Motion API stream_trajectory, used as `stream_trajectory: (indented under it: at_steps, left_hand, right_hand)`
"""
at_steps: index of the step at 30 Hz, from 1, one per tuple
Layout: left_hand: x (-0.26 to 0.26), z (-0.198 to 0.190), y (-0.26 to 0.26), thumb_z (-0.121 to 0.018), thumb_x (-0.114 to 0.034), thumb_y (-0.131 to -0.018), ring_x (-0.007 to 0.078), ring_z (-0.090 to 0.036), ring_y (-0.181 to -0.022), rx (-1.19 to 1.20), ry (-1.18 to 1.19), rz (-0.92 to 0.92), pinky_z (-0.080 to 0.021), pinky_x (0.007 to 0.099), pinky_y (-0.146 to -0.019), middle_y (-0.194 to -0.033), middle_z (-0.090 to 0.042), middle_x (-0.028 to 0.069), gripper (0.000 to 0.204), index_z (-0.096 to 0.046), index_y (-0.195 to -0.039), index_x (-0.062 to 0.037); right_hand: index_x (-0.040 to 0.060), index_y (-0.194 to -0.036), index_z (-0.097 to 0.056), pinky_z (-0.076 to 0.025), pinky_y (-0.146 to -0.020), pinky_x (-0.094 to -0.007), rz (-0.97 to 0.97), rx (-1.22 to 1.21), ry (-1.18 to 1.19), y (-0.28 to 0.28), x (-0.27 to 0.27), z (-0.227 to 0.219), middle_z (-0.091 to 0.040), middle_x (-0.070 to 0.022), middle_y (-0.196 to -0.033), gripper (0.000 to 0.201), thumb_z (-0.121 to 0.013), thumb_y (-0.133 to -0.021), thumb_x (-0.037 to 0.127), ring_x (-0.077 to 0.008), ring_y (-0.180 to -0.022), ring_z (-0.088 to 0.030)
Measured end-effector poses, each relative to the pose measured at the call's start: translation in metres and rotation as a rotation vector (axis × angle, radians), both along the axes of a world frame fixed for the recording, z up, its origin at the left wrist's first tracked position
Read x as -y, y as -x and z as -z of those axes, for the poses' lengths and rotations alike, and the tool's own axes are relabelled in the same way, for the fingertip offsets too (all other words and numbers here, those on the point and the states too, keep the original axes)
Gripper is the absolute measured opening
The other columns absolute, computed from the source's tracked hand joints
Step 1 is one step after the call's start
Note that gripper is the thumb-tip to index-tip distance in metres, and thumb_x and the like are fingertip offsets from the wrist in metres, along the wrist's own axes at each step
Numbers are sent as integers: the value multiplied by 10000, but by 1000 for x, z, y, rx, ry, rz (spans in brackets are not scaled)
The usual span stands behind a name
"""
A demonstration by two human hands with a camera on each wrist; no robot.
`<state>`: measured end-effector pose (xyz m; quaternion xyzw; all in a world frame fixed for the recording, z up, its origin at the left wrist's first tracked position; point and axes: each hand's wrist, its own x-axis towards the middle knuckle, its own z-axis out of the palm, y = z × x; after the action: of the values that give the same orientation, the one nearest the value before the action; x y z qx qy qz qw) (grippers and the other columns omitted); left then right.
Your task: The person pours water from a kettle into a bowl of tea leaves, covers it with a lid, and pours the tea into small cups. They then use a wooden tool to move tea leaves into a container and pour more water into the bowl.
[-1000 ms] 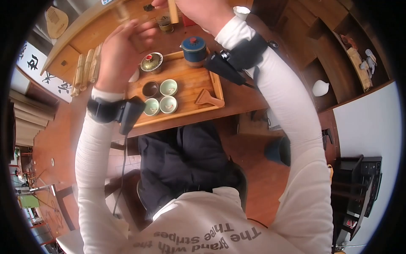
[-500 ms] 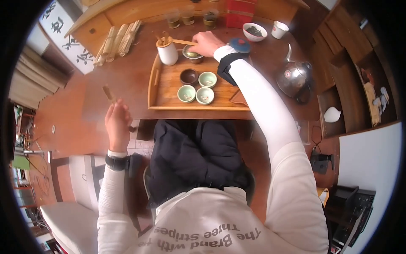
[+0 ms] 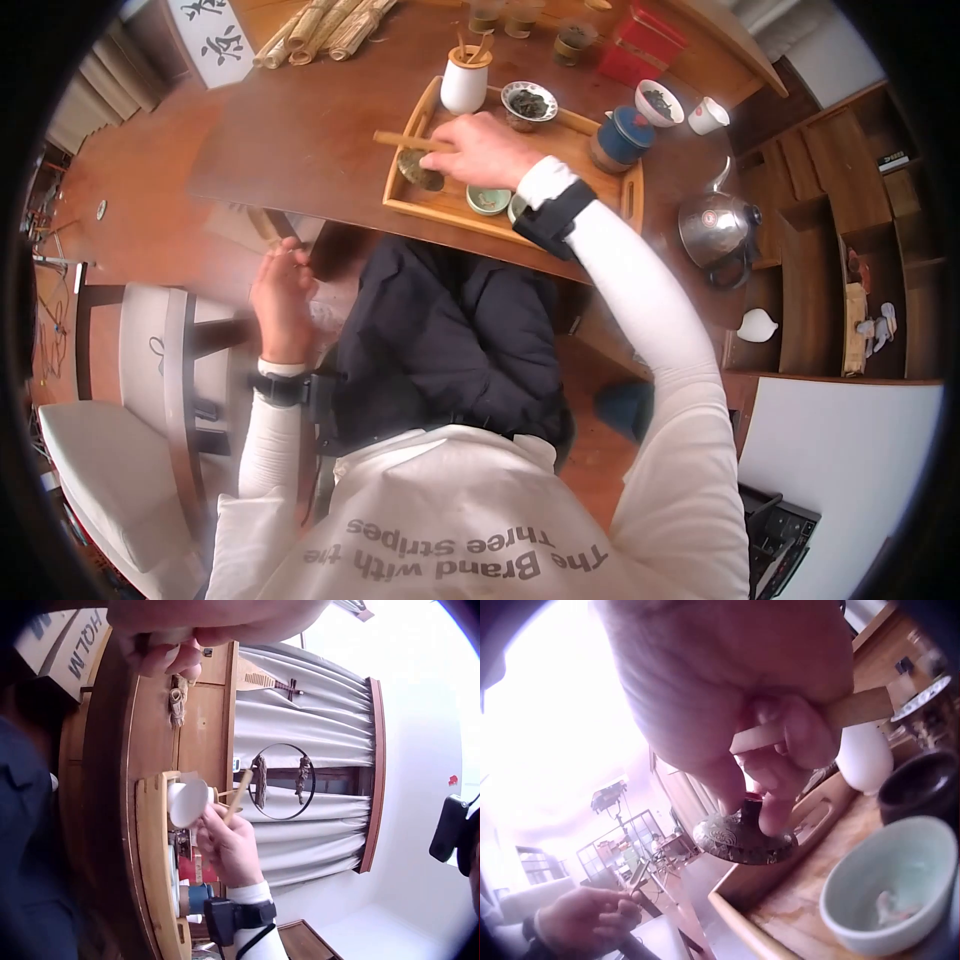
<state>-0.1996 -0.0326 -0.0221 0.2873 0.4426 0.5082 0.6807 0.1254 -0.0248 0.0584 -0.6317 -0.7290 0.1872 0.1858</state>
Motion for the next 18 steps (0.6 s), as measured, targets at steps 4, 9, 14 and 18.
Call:
stream_trajectory:
  at_steps: [4, 9, 14, 18]
  left_hand:
    - [21, -14, -9, -541, -160, -1034, 77, -455, -601, 42, -18, 47, -327, 221, -523, -843, -608, 25, 170, -594, -1137, -36]
    - [34, -6, -5, -524, -160, -1041, 64, -437, -591, 1, -4, 77, -307, 212, -504, -836, -601, 21, 164, -592, -1127, -37]
    - [34, -5, -15, -520, -208, -1068, 62, -467, -575, -22, -20, 121, -339, 221, -486, -812, -624, 3, 183, -609, -1110, -54]
    - [34, -17, -29, -527, -214, -1066, 61, -467, -573, -16, -35, 146, -341, 221, -486, -806, -618, 1, 185, -611, -1112, -56]
  right_hand:
    - [34, -1046, -747, -517, -732, -461, -93, 133, 83, 20, -12, 13, -697, -189, -789, 312, -702, -924, 318, -370, -777, -675]
    - [10, -932, -713, -523, -816, -502, -122, 184, 135, 15, -12, 5, -709, -216, -865, 283, -709, -901, 291, -417, -903, -680]
    - [24, -925, -713, -506, -750, -507, -167, 312, 92, 21, -12, -3, -699, -177, -792, 268, -701, -891, 290, -385, -816, -677]
    - [36, -997, -732, -520, -775, -491, -150, 309, 88, 20, -15, 0, -717, -176, -833, 355, -739, -861, 363, -370, -848, -698]
